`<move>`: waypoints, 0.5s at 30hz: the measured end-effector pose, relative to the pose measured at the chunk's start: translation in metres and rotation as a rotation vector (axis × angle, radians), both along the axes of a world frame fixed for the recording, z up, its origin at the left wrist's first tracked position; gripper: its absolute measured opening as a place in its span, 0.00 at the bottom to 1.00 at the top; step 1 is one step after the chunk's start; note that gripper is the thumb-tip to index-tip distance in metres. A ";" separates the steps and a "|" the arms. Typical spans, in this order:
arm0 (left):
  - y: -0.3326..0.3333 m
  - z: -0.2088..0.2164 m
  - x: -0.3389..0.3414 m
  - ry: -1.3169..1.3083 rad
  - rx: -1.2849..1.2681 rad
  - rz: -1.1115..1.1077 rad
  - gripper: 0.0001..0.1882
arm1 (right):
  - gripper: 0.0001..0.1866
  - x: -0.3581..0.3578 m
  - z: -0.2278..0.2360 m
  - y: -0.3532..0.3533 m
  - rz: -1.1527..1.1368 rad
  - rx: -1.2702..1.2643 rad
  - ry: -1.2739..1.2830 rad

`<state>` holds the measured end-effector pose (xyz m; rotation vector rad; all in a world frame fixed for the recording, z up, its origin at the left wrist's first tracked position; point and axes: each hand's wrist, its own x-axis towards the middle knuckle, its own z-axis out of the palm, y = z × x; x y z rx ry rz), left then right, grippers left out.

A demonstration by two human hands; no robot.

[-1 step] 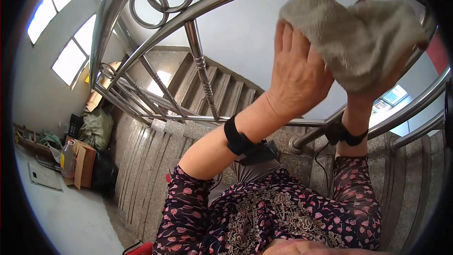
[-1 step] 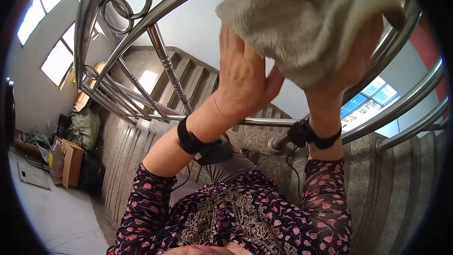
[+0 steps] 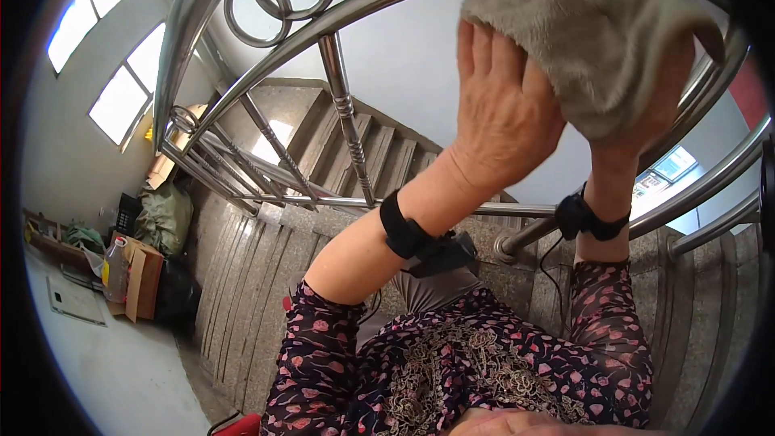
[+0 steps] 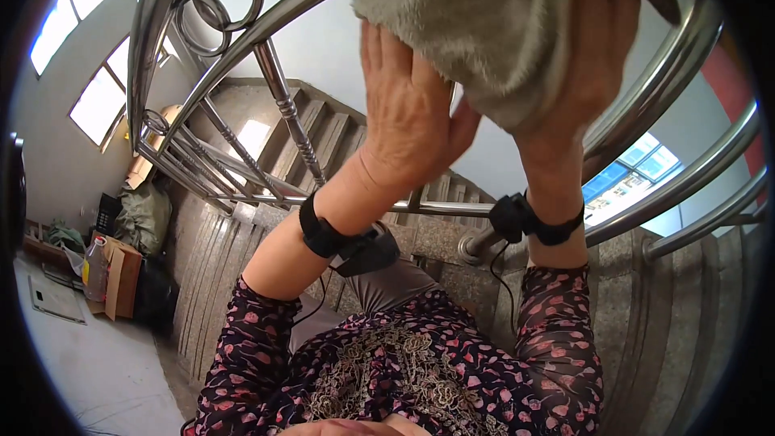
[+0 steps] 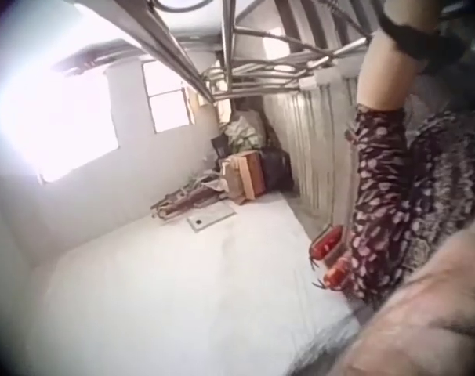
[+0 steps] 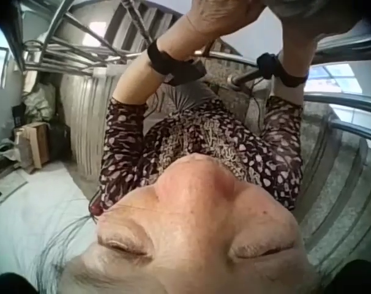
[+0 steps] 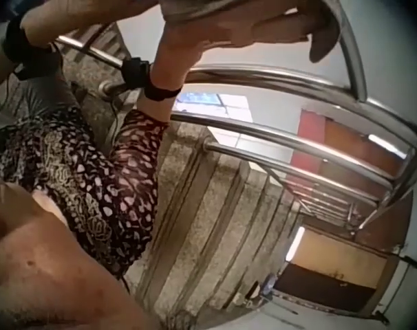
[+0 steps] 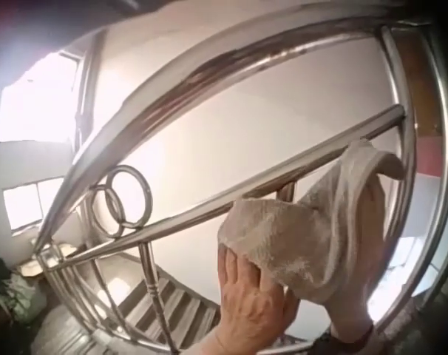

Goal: Cleaning a metal staircase railing using a cloth.

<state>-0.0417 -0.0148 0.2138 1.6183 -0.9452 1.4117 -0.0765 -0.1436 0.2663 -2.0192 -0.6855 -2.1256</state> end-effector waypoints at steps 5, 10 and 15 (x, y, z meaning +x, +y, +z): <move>0.051 -0.007 0.047 0.039 0.117 0.502 0.40 | 0.15 0.058 0.027 0.081 -0.016 -0.214 -0.101; 0.094 -0.013 0.077 -0.084 0.020 0.582 0.38 | 0.10 0.065 0.026 0.118 -0.139 -0.311 0.064; 0.095 0.004 0.070 -0.074 0.106 0.480 0.36 | 0.08 0.057 0.035 0.096 -0.209 -0.355 0.105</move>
